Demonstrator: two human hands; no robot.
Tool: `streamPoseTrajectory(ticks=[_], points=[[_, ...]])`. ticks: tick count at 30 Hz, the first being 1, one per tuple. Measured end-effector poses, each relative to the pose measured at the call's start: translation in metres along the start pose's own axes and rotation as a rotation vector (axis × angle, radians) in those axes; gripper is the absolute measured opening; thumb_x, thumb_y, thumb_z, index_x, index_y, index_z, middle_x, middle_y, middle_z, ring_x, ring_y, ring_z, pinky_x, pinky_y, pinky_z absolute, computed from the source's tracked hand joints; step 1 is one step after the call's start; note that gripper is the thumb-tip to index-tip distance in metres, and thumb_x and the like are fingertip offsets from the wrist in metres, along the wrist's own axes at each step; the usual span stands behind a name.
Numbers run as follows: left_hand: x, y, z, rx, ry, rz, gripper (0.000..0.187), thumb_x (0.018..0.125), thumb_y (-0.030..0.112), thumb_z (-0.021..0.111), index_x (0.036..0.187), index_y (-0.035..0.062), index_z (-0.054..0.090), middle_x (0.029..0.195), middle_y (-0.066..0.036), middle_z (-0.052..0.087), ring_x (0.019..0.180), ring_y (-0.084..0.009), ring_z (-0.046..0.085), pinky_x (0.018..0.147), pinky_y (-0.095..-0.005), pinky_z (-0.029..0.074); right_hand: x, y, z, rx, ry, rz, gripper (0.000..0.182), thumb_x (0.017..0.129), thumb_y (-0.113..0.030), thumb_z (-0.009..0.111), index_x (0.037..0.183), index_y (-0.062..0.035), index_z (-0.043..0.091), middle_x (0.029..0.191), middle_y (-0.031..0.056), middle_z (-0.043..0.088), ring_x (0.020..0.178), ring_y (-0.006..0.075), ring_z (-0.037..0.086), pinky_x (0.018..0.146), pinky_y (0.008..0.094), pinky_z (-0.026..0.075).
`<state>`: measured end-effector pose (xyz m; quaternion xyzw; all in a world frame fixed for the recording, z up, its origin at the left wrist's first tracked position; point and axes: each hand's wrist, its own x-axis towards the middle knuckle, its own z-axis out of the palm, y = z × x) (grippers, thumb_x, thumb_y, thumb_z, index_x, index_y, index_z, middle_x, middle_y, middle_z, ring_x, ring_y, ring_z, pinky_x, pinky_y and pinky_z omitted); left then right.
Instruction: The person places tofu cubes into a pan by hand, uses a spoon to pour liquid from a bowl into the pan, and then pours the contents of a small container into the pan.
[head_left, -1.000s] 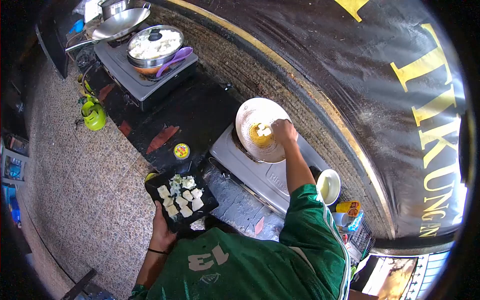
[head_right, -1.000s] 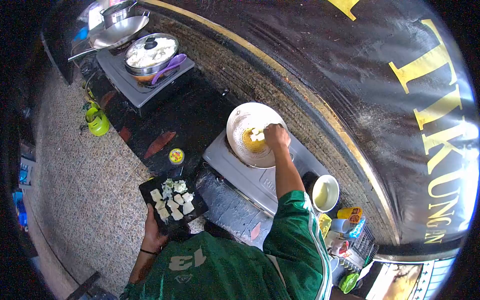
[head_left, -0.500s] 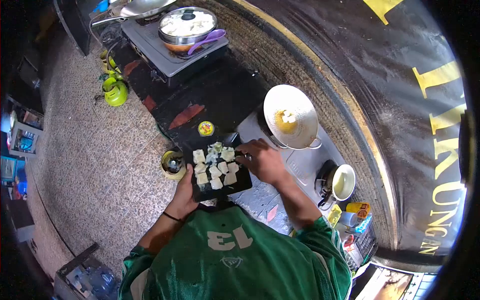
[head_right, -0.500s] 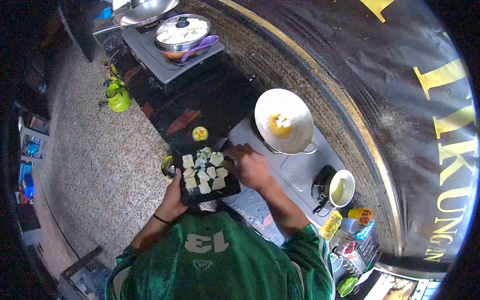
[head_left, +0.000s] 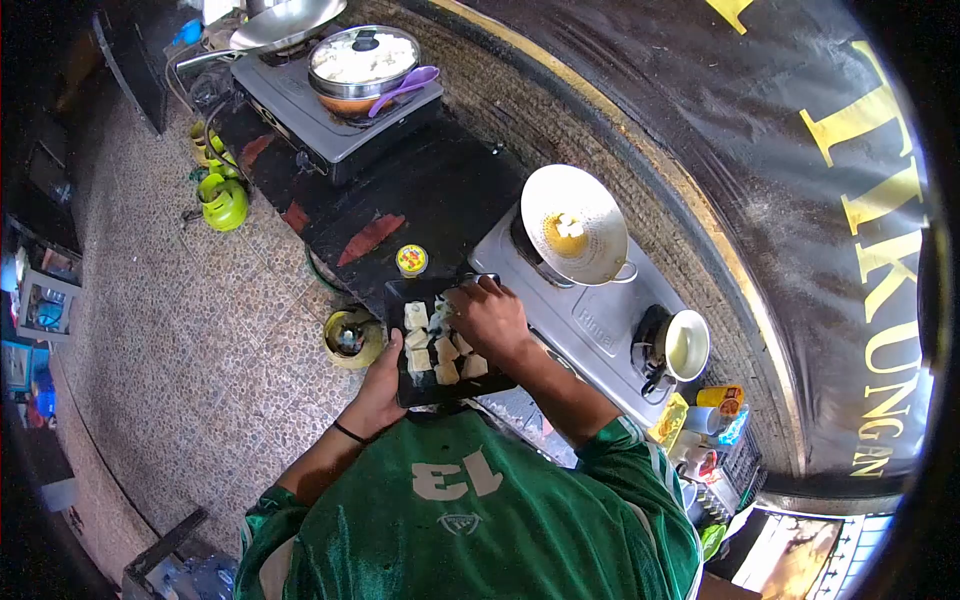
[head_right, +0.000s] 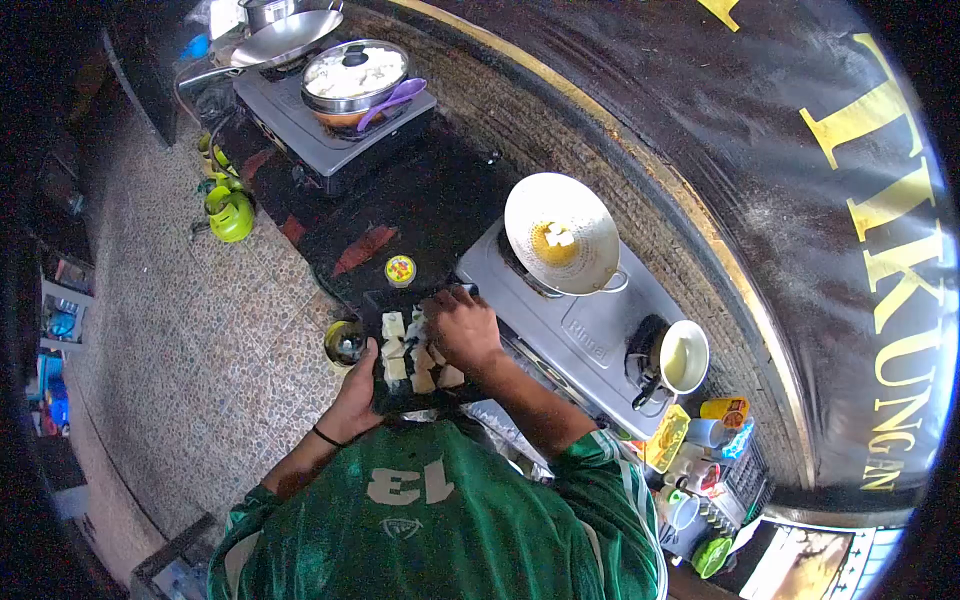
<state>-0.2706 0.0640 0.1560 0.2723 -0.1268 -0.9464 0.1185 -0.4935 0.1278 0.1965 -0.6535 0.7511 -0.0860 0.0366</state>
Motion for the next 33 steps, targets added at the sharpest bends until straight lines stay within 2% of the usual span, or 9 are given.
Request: streamPoseTrajectory(ticks=[6, 8, 11, 15, 20, 24, 26, 29, 33], points=[[-0.003, 0.004, -0.004, 0.016, 0.006, -0.023, 0.064, 0.115, 0.057, 0.041, 0.153, 0.0066, 0.053, 0.143, -0.015, 0.068, 0.127, -0.0301, 0.07, 0.108, -0.0487, 0.058, 0.006, -0.009, 0.002, -0.015, -0.094, 0.091, 0.028, 0.093, -0.026, 0.07, 0.117, -0.0122, 0.072, 0.118, 0.0102, 0.072, 0.123, 0.0303, 0.065, 0.096, 0.0479, 0.057], [-0.005, 0.005, -0.003, 0.021, 0.023, -0.017, 0.065, 0.115, 0.058, 0.041, 0.153, 0.0068, 0.053, 0.142, -0.015, 0.069, 0.126, -0.0298, 0.07, 0.108, -0.0487, 0.058, 0.003, -0.008, 0.008, 0.0, 0.03, 0.137, 0.025, 0.091, -0.025, 0.071, 0.111, -0.0094, 0.072, 0.116, 0.0118, 0.072, 0.122, 0.0312, 0.065, 0.096, 0.048, 0.057], [-0.01, 0.011, 0.004, 0.007, 0.016, -0.051, 0.065, 0.115, 0.058, 0.041, 0.153, 0.007, 0.053, 0.142, -0.014, 0.069, 0.126, -0.0296, 0.07, 0.107, -0.0486, 0.058, 0.0, -0.001, 0.013, -0.076, 0.017, 0.117, 0.036, 0.09, -0.034, 0.079, 0.113, -0.0078, 0.073, 0.117, 0.0117, 0.072, 0.116, 0.0341, 0.067, 0.101, 0.0481, 0.055], [-0.004, 0.007, -0.005, 0.022, -0.01, -0.029, 0.066, 0.115, 0.059, 0.04, 0.153, 0.0071, 0.053, 0.142, -0.014, 0.069, 0.126, -0.0296, 0.07, 0.107, -0.0484, 0.058, 0.002, -0.003, 0.01, -0.042, -0.028, 0.115, 0.035, 0.09, -0.034, 0.076, 0.11, -0.006, 0.073, 0.118, 0.0127, 0.072, 0.117, 0.0337, 0.065, 0.102, 0.0484, 0.053], [-0.007, 0.007, 0.001, 0.033, -0.005, -0.03, 0.066, 0.115, 0.059, 0.04, 0.154, 0.0073, 0.052, 0.142, -0.014, 0.068, 0.127, -0.0299, 0.07, 0.108, -0.0489, 0.058, 0.003, -0.006, 0.012, -0.054, 0.02, 0.067, 0.029, 0.085, -0.027, 0.075, 0.104, -0.006, 0.07, 0.111, 0.0122, 0.07, 0.119, 0.0333, 0.064, 0.1, 0.0487, 0.053], [-0.003, 0.002, -0.003, 0.018, -0.031, -0.011, 0.066, 0.115, 0.059, 0.04, 0.154, 0.0078, 0.051, 0.143, -0.014, 0.068, 0.128, -0.0302, 0.069, 0.109, -0.0497, 0.057, 0.003, -0.005, 0.003, -0.028, 0.091, 0.02, 0.031, 0.084, -0.027, 0.076, 0.106, -0.0071, 0.068, 0.107, 0.0117, 0.07, 0.115, 0.0335, 0.065, 0.099, 0.0487, 0.052], [-0.003, 0.001, -0.002, 0.039, -0.016, -0.016, 0.065, 0.114, 0.059, 0.041, 0.154, 0.0081, 0.051, 0.144, -0.014, 0.067, 0.129, -0.0306, 0.069, 0.109, -0.0503, 0.057, 0.003, -0.003, -0.005, -0.014, -0.007, -0.042, 0.035, 0.084, -0.029, 0.075, 0.113, -0.0092, 0.068, 0.111, 0.0094, 0.069, 0.116, 0.0302, 0.063, 0.095, 0.048, 0.051], [-0.002, -0.003, 0.0, 0.019, -0.01, -0.004, 0.065, 0.114, 0.059, 0.041, 0.154, 0.0085, 0.051, 0.144, -0.014, 0.067, 0.128, -0.0308, 0.069, 0.109, -0.0505, 0.057, 0.003, 0.001, -0.007, 0.054, -0.052, -0.052, 0.036, 0.083, -0.028, 0.075, 0.114, -0.0099, 0.069, 0.112, 0.0083, 0.07, 0.114, 0.0291, 0.062, 0.096, 0.0486, 0.051], [-0.001, -0.005, 0.0, 0.017, 0.002, -0.017, 0.065, 0.114, 0.059, 0.041, 0.153, 0.0086, 0.052, 0.143, -0.014, 0.067, 0.128, -0.0306, 0.069, 0.11, -0.0503, 0.057, -0.001, 0.008, 0.011, 0.12, 0.025, -0.09, 0.038, 0.083, -0.027, 0.076, 0.117, -0.0107, 0.07, 0.112, 0.0091, 0.07, 0.115, 0.0305, 0.061, 0.097, 0.0495, 0.05]])
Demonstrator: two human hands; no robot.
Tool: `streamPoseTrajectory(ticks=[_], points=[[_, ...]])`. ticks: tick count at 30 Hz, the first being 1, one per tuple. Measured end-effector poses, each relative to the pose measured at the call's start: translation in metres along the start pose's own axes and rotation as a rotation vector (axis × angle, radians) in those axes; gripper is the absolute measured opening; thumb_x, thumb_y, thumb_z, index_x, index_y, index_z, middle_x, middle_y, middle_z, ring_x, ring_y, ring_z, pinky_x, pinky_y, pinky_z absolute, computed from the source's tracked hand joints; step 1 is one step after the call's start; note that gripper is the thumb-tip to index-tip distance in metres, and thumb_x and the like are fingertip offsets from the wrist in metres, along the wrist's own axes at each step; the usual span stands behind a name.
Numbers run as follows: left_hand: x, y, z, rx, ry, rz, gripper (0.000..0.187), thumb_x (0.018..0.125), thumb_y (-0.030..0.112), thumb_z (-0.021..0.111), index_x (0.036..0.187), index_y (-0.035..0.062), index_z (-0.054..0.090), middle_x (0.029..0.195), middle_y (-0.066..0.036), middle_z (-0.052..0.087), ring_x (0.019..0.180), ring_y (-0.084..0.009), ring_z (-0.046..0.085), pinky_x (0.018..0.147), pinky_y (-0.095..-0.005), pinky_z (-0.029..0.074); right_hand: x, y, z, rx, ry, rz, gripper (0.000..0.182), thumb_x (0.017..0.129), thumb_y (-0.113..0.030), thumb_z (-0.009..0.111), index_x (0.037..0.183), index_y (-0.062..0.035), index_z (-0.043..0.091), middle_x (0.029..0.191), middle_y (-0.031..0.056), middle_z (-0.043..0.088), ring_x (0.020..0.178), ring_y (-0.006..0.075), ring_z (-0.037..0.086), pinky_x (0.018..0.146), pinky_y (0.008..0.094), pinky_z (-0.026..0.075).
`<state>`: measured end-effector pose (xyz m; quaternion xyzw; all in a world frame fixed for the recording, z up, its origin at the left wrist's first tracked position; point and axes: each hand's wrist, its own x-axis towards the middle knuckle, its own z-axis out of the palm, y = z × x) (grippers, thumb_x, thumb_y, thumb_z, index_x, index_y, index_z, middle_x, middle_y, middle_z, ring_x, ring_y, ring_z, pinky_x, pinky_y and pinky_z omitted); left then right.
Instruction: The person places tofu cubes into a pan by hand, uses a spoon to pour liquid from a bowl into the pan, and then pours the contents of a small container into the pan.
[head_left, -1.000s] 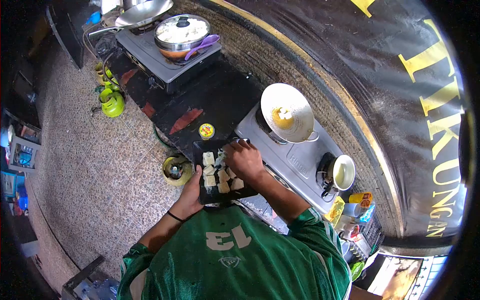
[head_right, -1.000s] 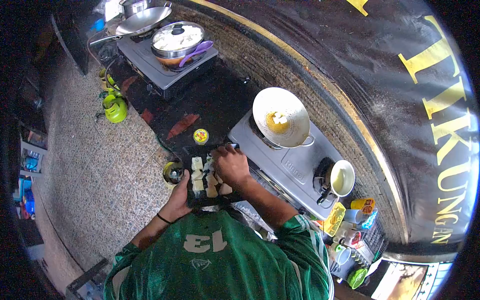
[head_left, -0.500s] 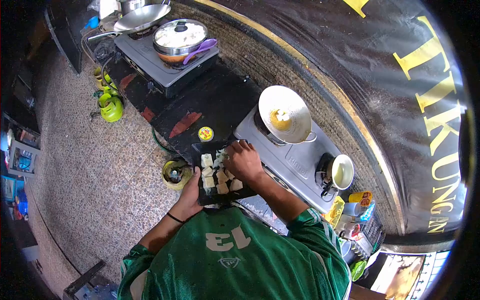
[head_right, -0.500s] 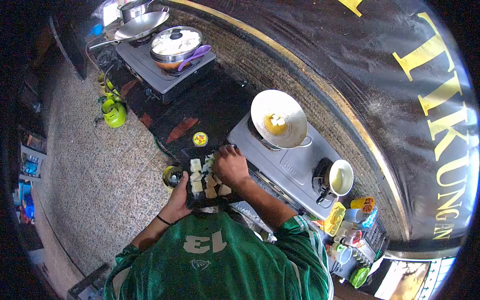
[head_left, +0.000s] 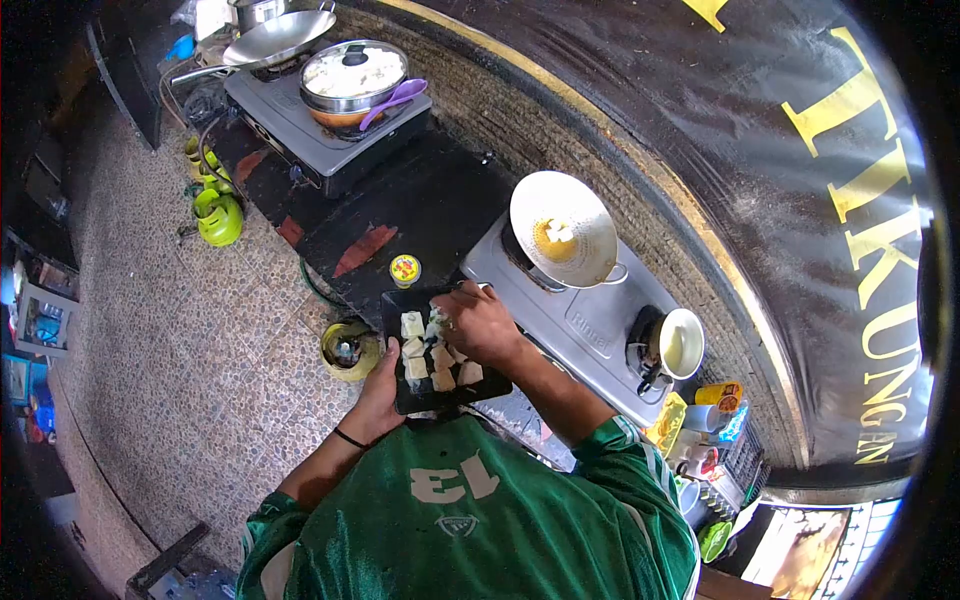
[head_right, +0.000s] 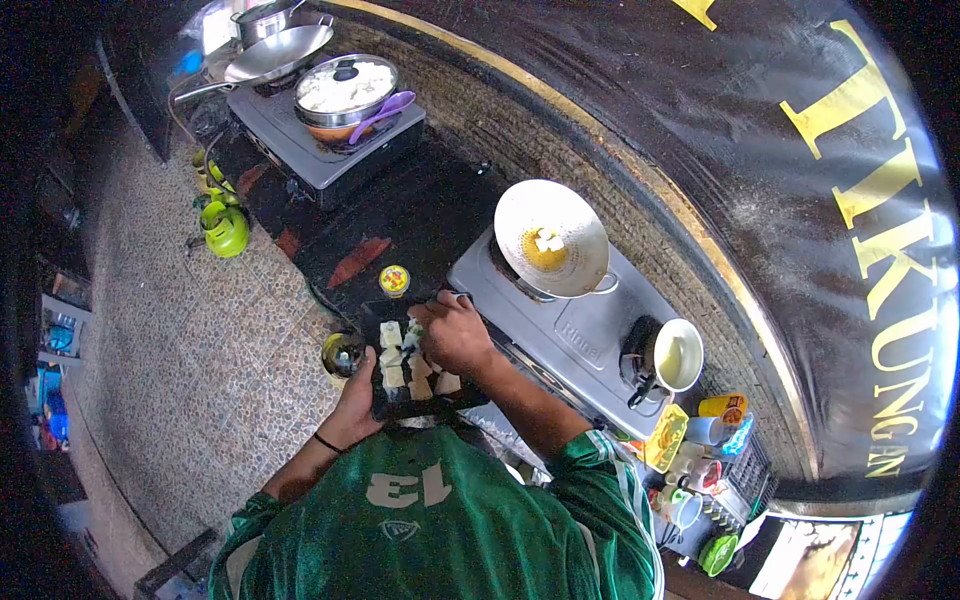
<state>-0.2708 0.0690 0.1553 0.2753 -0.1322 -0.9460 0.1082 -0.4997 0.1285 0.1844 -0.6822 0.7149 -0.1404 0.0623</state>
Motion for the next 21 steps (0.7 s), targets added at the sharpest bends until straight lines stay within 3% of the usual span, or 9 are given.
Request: streamPoseTrajectory(ticks=[5, 12, 15, 17, 21], points=[[0.005, -0.004, -0.004, 0.002, -0.014, -0.002, 0.065, 0.114, 0.059, 0.041, 0.154, 0.0085, 0.051, 0.143, -0.014, 0.068, 0.128, -0.0303, 0.069, 0.11, -0.05, 0.057, 0.001, -0.003, -0.012, -0.019, -0.131, 0.077, 0.038, 0.083, -0.026, 0.081, 0.117, -0.01, 0.073, 0.118, 0.0097, 0.071, 0.121, 0.0315, 0.061, 0.103, 0.048, 0.05], [0.002, -0.002, 0.006, 0.008, -0.002, -0.018, 0.066, 0.114, 0.06, 0.041, 0.153, 0.0078, 0.051, 0.143, -0.015, 0.068, 0.127, -0.0305, 0.07, 0.109, -0.0493, 0.057, -0.007, 0.013, -0.002, 0.081, -0.031, 0.024, 0.033, 0.085, -0.027, 0.08, 0.112, -0.01, 0.074, 0.111, 0.009, 0.073, 0.117, 0.0335, 0.064, 0.104, 0.0482, 0.048], [0.004, -0.003, 0.006, 0.007, 0.023, -0.042, 0.066, 0.114, 0.06, 0.041, 0.153, 0.0074, 0.052, 0.143, -0.015, 0.068, 0.128, -0.0307, 0.07, 0.109, -0.0493, 0.057, -0.009, 0.018, -0.004, 0.063, -0.091, 0.029, 0.028, 0.091, -0.027, 0.073, 0.115, -0.0125, 0.073, 0.117, 0.0074, 0.075, 0.12, 0.031, 0.062, 0.102, 0.0507, 0.049], [0.008, -0.006, 0.005, 0.005, 0.027, -0.004, 0.066, 0.114, 0.06, 0.041, 0.152, 0.0073, 0.053, 0.143, -0.015, 0.068, 0.128, -0.0307, 0.069, 0.109, -0.0493, 0.057, -0.012, 0.025, 0.001, 0.092, -0.018, -0.058, 0.027, 0.092, -0.027, 0.073, 0.114, -0.0122, 0.074, 0.116, 0.0099, 0.075, 0.116, 0.0336, 0.065, 0.1, 0.052, 0.05], [0.011, -0.007, 0.006, -0.008, -0.008, -0.029, 0.066, 0.114, 0.059, 0.04, 0.153, 0.0075, 0.052, 0.143, -0.015, 0.068, 0.128, -0.0306, 0.069, 0.109, -0.0491, 0.057, -0.015, 0.031, 0.0, 0.061, -0.067, -0.081, 0.027, 0.092, -0.025, 0.073, 0.115, -0.0118, 0.074, 0.115, 0.0132, 0.076, 0.11, 0.0365, 0.068, 0.097, 0.0534, 0.051]])
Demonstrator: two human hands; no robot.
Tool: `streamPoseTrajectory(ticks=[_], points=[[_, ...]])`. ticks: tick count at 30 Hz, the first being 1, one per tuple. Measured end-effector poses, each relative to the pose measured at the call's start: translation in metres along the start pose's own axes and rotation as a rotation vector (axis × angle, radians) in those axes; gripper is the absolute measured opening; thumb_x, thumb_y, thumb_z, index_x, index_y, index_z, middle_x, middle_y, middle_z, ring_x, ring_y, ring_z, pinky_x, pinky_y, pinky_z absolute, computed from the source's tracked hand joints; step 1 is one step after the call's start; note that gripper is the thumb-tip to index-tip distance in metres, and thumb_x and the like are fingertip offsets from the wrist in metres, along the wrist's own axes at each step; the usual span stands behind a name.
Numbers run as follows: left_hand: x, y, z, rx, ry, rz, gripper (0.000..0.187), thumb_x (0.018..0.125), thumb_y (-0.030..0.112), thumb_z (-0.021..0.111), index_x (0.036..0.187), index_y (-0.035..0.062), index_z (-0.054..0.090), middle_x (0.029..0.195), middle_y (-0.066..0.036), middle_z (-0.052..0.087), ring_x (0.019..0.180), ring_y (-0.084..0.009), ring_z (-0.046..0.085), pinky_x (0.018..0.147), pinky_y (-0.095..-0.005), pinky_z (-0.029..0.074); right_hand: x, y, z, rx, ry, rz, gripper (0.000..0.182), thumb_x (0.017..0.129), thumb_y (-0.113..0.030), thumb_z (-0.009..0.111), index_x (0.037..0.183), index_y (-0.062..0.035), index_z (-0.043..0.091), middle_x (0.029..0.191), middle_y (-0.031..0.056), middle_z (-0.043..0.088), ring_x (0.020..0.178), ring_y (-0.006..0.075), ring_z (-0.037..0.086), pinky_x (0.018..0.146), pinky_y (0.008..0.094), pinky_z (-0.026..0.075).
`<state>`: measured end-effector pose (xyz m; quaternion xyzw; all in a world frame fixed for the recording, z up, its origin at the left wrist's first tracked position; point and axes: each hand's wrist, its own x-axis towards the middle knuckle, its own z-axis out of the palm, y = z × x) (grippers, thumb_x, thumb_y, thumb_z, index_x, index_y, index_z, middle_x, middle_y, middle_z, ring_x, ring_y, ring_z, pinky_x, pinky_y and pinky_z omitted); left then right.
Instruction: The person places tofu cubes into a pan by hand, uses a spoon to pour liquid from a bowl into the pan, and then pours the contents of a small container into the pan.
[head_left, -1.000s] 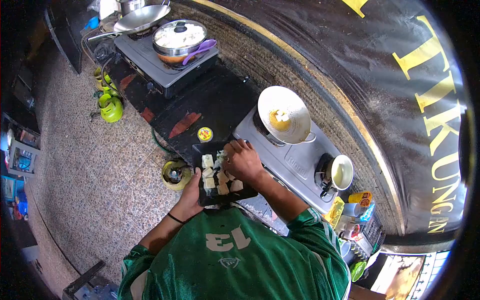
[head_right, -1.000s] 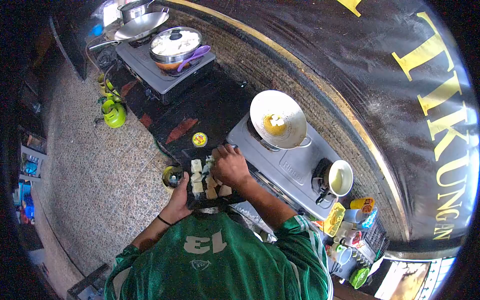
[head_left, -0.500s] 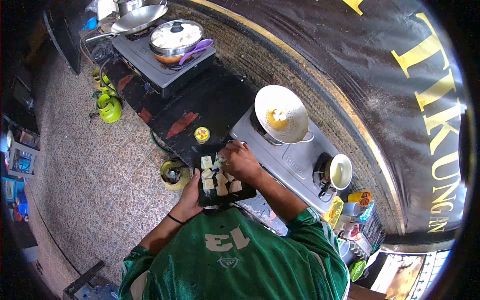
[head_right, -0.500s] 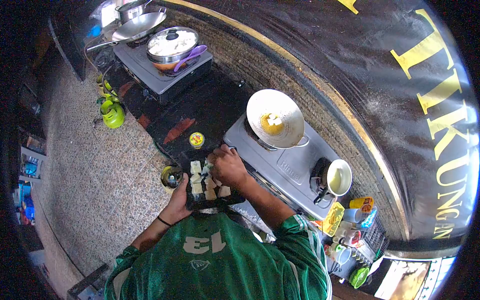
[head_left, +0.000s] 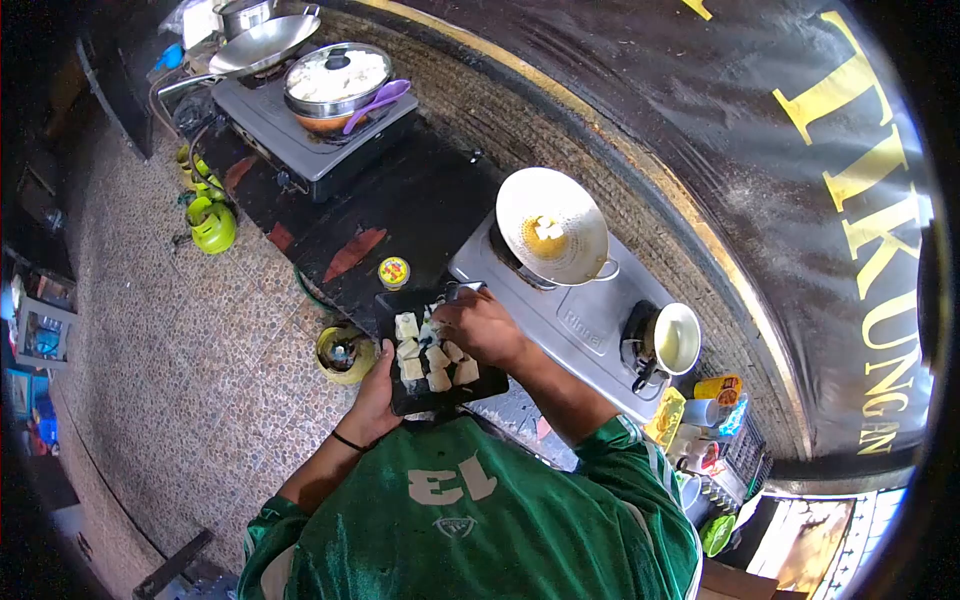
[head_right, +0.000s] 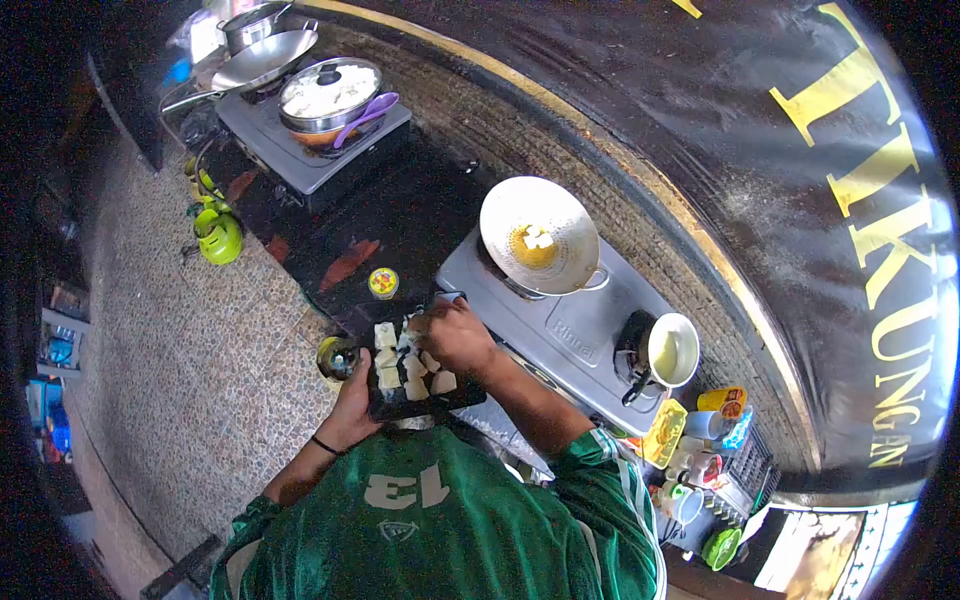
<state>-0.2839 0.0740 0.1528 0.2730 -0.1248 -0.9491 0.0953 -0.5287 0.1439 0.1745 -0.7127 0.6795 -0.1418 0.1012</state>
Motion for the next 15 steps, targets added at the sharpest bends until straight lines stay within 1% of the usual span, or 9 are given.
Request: streamPoseTrajectory(ticks=[3, 5, 6, 7, 9, 11, 13, 14, 15], points=[[0.002, -0.001, 0.0, 0.007, 0.007, 0.001, 0.065, 0.115, 0.059, 0.039, 0.153, 0.0078, 0.053, 0.143, -0.015, 0.068, 0.128, -0.0305, 0.069, 0.109, -0.049, 0.057, -0.001, -0.002, -0.012, -0.009, 0.031, -0.015, 0.025, 0.092, -0.024, 0.073, 0.113, -0.01, 0.075, 0.111, 0.0169, 0.076, 0.104, 0.039, 0.071, 0.092, 0.0542, 0.054], [0.005, -0.002, -0.002, -0.004, 0.014, -0.032, 0.066, 0.115, 0.06, 0.039, 0.153, 0.0079, 0.053, 0.143, -0.014, 0.068, 0.128, -0.0306, 0.069, 0.11, -0.049, 0.057, 0.0, -0.008, -0.031, 0.127, -0.054, 0.123, 0.027, 0.095, -0.026, 0.074, 0.116, -0.0096, 0.077, 0.116, 0.0124, 0.079, 0.112, 0.0351, 0.068, 0.105, 0.0489, 0.048], [0.003, -0.001, 0.002, 0.016, 0.025, -0.013, 0.065, 0.115, 0.059, 0.04, 0.152, 0.0078, 0.053, 0.143, -0.014, 0.068, 0.128, -0.0306, 0.069, 0.11, -0.0495, 0.057, -0.001, -0.004, -0.034, 0.119, 0.003, 0.129, 0.024, 0.094, -0.023, 0.078, 0.114, -0.0097, 0.079, 0.112, 0.0127, 0.08, 0.107, 0.0346, 0.071, 0.101, 0.0463, 0.052], [0.006, -0.003, 0.002, 0.019, 0.016, -0.015, 0.065, 0.115, 0.059, 0.04, 0.152, 0.0078, 0.053, 0.143, -0.014, 0.068, 0.128, -0.0306, 0.069, 0.11, -0.0495, 0.057, -0.002, 0.004, -0.041, 0.111, 0.007, 0.133, 0.024, 0.094, -0.023, 0.078, 0.114, -0.0097, 0.079, 0.112, 0.0127, 0.08, 0.107, 0.0346, 0.071, 0.101, 0.0463, 0.052], [0.007, -0.005, -0.003, 0.012, 0.089, 0.007, 0.064, 0.115, 0.058, 0.042, 0.153, 0.0075, 0.053, 0.143, -0.014, 0.068, 0.128, -0.0309, 0.069, 0.111, -0.0505, 0.056, -0.008, 0.026, -0.061, 0.247, 0.185, 0.159, 0.017, 0.091, -0.019, 0.077, 0.104, -0.0077, 0.079, 0.106, 0.0166, 0.08, 0.099, 0.0377, 0.075, 0.09, 0.0488, 0.059], [0.008, -0.007, -0.012, -0.018, 0.063, 0.02, 0.064, 0.115, 0.057, 0.043, 0.153, 0.0073, 0.053, 0.144, -0.014, 0.067, 0.13, -0.0312, 0.068, 0.112, -0.0515, 0.055, -0.015, 0.052, -0.086, 0.221, 0.201, 0.324, 0.018, 0.094, -0.018, 0.078, 0.109, -0.0109, 0.081, 0.106, 0.0154, 0.081, 0.095, 0.0345, 0.078, 0.087, 0.0445, 0.062], [0.011, -0.01, -0.023, -0.056, 0.05, 0.05, 0.065, 0.114, 0.058, 0.043, 0.154, 0.0072, 0.052, 0.145, -0.014, 0.067, 0.131, -0.0315, 0.067, 0.113, -0.0512, 0.054, -0.024, 0.088, -0.105, 0.185, 0.201, 0.515, 0.018, 0.095, -0.021, 0.08, 0.11, -0.0113, 0.082, 0.102, 0.0134, 0.082, 0.095, 0.032, 0.08, 0.089, 0.0422, 0.063], [0.009, -0.009, -0.021, -0.059, 0.052, 0.053, 0.066, 0.114, 0.058, 0.042, 0.155, 0.0072, 0.052, 0.147, -0.014, 0.066, 0.131, -0.0315, 0.067, 0.114, -0.0506, 0.054, -0.028, 0.117, -0.1, 0.128, 0.206, 0.563, 0.02, 0.095, -0.025, 0.08, 0.11, -0.0115, 0.083, 0.103, 0.0139, 0.082, 0.094, 0.0336, 0.08, 0.089, 0.0426, 0.063], [0.007, -0.009, -0.021, -0.059, 0.055, 0.051, 0.066, 0.114, 0.058, 0.042, 0.155, 0.0072, 0.052, 0.147, -0.014, 0.066, 0.131, -0.0315, 0.067, 0.114, -0.0506, 0.054, -0.033, 0.141, -0.102, 0.125, 0.225, 0.569, 0.021, 0.092, -0.021, 0.084, 0.109, -0.0089, 0.083, 0.107, 0.0139, 0.082, 0.095, 0.03, 0.08, 0.088, 0.0408, 0.062]])
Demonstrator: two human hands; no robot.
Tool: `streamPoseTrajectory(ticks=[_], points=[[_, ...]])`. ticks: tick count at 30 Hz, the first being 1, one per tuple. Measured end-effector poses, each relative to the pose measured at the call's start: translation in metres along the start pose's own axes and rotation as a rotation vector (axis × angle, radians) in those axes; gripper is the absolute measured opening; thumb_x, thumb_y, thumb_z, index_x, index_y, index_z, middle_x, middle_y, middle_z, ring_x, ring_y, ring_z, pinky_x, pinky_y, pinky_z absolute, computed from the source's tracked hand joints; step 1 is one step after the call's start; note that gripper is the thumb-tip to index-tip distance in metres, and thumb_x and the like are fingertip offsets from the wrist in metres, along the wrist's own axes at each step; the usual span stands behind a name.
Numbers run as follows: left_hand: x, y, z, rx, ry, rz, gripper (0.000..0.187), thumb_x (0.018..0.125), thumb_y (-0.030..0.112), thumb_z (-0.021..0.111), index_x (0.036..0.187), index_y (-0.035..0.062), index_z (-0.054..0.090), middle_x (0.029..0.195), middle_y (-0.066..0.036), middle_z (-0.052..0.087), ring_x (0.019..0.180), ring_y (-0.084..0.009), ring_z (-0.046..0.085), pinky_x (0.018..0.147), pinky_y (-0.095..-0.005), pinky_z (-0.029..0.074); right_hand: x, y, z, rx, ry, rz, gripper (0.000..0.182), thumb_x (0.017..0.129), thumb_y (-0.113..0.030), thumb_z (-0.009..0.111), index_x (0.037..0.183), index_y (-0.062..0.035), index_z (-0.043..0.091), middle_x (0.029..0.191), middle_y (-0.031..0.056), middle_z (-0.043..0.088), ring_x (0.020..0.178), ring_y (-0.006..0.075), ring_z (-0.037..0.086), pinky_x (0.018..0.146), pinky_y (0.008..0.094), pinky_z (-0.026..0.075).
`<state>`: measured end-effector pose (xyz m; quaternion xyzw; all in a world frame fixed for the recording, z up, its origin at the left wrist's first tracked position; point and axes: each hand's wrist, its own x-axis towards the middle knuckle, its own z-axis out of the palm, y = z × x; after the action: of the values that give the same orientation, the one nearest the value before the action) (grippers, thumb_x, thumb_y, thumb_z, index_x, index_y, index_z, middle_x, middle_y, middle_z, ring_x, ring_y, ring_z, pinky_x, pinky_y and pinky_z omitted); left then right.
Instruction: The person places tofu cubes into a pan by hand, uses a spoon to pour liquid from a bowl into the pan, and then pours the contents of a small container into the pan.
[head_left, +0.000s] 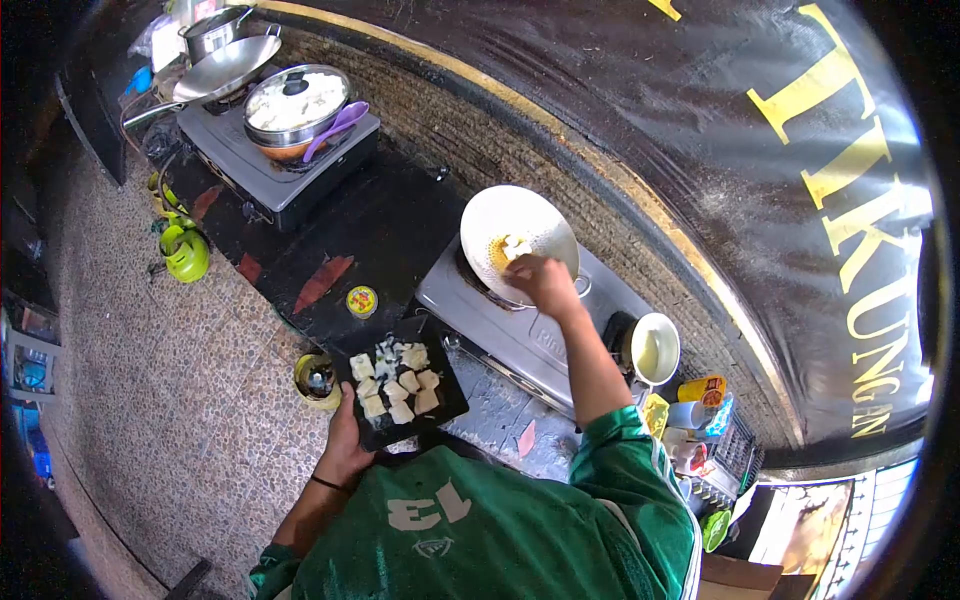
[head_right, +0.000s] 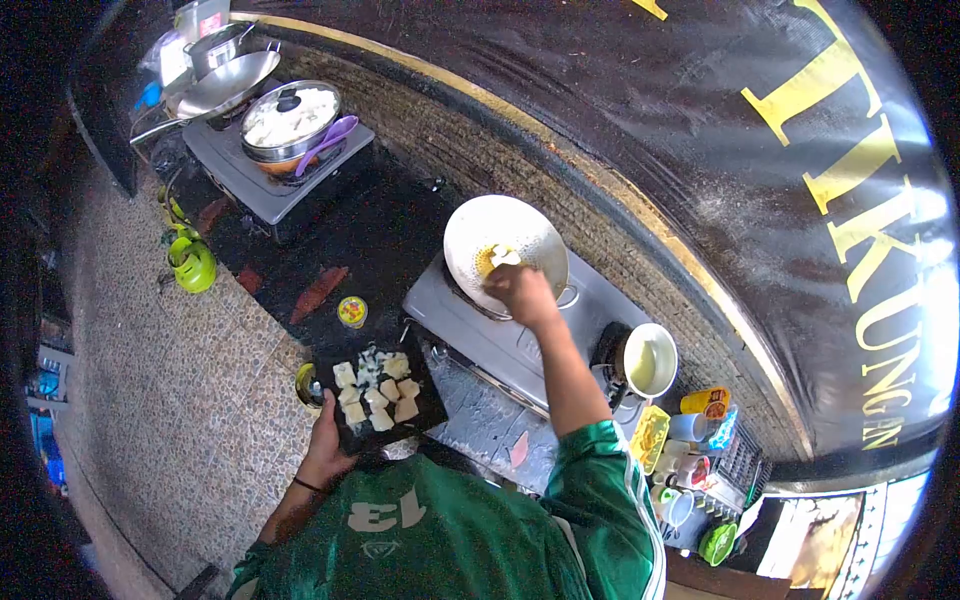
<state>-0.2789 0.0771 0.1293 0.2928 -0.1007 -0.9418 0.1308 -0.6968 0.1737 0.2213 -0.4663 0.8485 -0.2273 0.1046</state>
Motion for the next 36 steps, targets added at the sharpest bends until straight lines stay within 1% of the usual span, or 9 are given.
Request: streamPoseTrajectory(ticks=[4, 8, 16, 20, 24, 27, 30, 33, 36], points=[[-0.007, 0.001, -0.002, -0.005, 0.085, 0.048, 0.067, 0.114, 0.06, 0.04, 0.155, 0.0082, 0.052, 0.148, -0.013, 0.065, 0.133, -0.0307, 0.066, 0.114, -0.0495, 0.054, 0.042, 0.07, -0.005, -0.199, -0.127, 0.177, 0.025, 0.09, -0.034, 0.082, 0.105, -0.0135, 0.084, 0.103, 0.0169, 0.081, 0.102, 0.0349, 0.078, 0.088, 0.0474, 0.06], [-0.012, -0.001, -0.009, -0.033, 0.095, 0.09, 0.069, 0.114, 0.062, 0.039, 0.157, 0.0094, 0.051, 0.15, -0.011, 0.064, 0.134, -0.0284, 0.065, 0.115, -0.048, 0.053, 0.075, 0.1, 0.006, -0.358, -0.236, 0.242, 0.025, 0.092, -0.03, 0.077, 0.11, -0.0142, 0.081, 0.112, 0.0184, 0.08, 0.106, 0.0386, 0.077, 0.095, 0.0497, 0.06], [-0.014, -0.005, -0.014, -0.067, 0.165, 0.168, 0.069, 0.113, 0.061, 0.041, 0.158, 0.0096, 0.049, 0.152, -0.011, 0.062, 0.136, -0.0296, 0.063, 0.115, -0.0488, 0.053, 0.073, 0.086, 0.032, -0.458, -0.209, 0.259, 0.036, 0.096, -0.047, 0.071, 0.113, -0.0164, 0.081, 0.116, 0.0159, 0.08, 0.114, 0.0379, 0.075, 0.098, 0.0507, 0.059], [-0.013, -0.002, -0.007, -0.077, 0.145, 0.195, 0.068, 0.114, 0.06, 0.041, 0.158, 0.0093, 0.049, 0.152, -0.011, 0.062, 0.136, -0.0293, 0.063, 0.115, -0.0492, 0.053, 0.062, 0.058, 0.003, -0.405, -0.17, 0.352, 0.04, 0.098, -0.041, 0.067, 0.119, -0.0098, 0.079, 0.12, 0.0213, 0.078, 0.115, 0.0412, 0.075, 0.102, 0.0523, 0.058], [-0.009, 0.003, -0.009, -0.069, 0.126, 0.184, 0.067, 0.114, 0.06, 0.04, 0.158, 0.009, 0.049, 0.152, -0.011, 0.063, 0.136, -0.0292, 0.064, 0.115, -0.0492, 0.053, 0.044, 0.054, -0.029, -0.325, -0.054, 0.425, 0.038, 0.098, -0.041, 0.068, 0.119, -0.0117, 0.079, 0.119, 0.0219, 0.078, 0.114, 0.0421, 0.074, 0.1, 0.0525, 0.058], [-0.009, 0.006, -0.002, -0.053, 0.123, 0.169, 0.067, 0.115, 0.059, 0.04, 0.157, 0.0087, 0.05, 0.152, -0.011, 0.063, 0.135, -0.0294, 0.064, 0.115, -0.0491, 0.053, 0.026, 0.045, -0.043, -0.261, 0.065, 0.328, 0.031, 0.095, -0.033, 0.066, 0.112, -0.0096, 0.077, 0.109, 0.0247, 0.077, 0.103, 0.0466, 0.074, 0.091, 0.0555, 0.058], [-0.007, 0.008, 0.001, -0.042, 0.087, 0.194, 0.066, 0.115, 0.058, 0.039, 0.157, 0.0087, 0.05, 0.152, -0.012, 0.062, 0.136, -0.0298, 0.064, 0.115, -0.0489, 0.053, 0.013, 0.016, -0.057, -0.242, 0.084, 0.369, 0.039, 0.098, -0.043, 0.069, 0.119, -0.0118, 0.076, 0.112, 0.0216, 0.079, 0.108, 0.0428, 0.075, 0.097, 0.055, 0.057], [-0.007, 0.01, 0.002, -0.054, 0.038, 0.174, 0.066, 0.115, 0.058, 0.039, 0.159, 0.0086, 0.048, 0.154, -0.012, 0.061, 0.138, -0.0303, 0.062, 0.118, -0.0493, 0.051, -0.005, -0.013, -0.06, -0.239, 0.106, 0.321, 0.032, 0.099, -0.037, 0.07, 0.118, -0.011, 0.074, 0.108, 0.0214, 0.079, 0.106, 0.0422, 0.075, 0.092, 0.0547, 0.058], [-0.009, 0.011, 0.009, -0.064, 0.005, 0.163, 0.066, 0.116, 0.056, 0.039, 0.16, 0.0074, 0.048, 0.156, -0.013, 0.06, 0.14, -0.0311, 0.061, 0.12, -0.0498, 0.048, -0.027, -0.057, -0.045, -0.06, 0.168, 0.06, 0.02, 0.097, -0.02, 0.074, 0.114, -0.0092, 0.075, 0.105, 0.0201, 0.079, 0.101, 0.0411, 0.075, 0.084, 0.0512, 0.059]])
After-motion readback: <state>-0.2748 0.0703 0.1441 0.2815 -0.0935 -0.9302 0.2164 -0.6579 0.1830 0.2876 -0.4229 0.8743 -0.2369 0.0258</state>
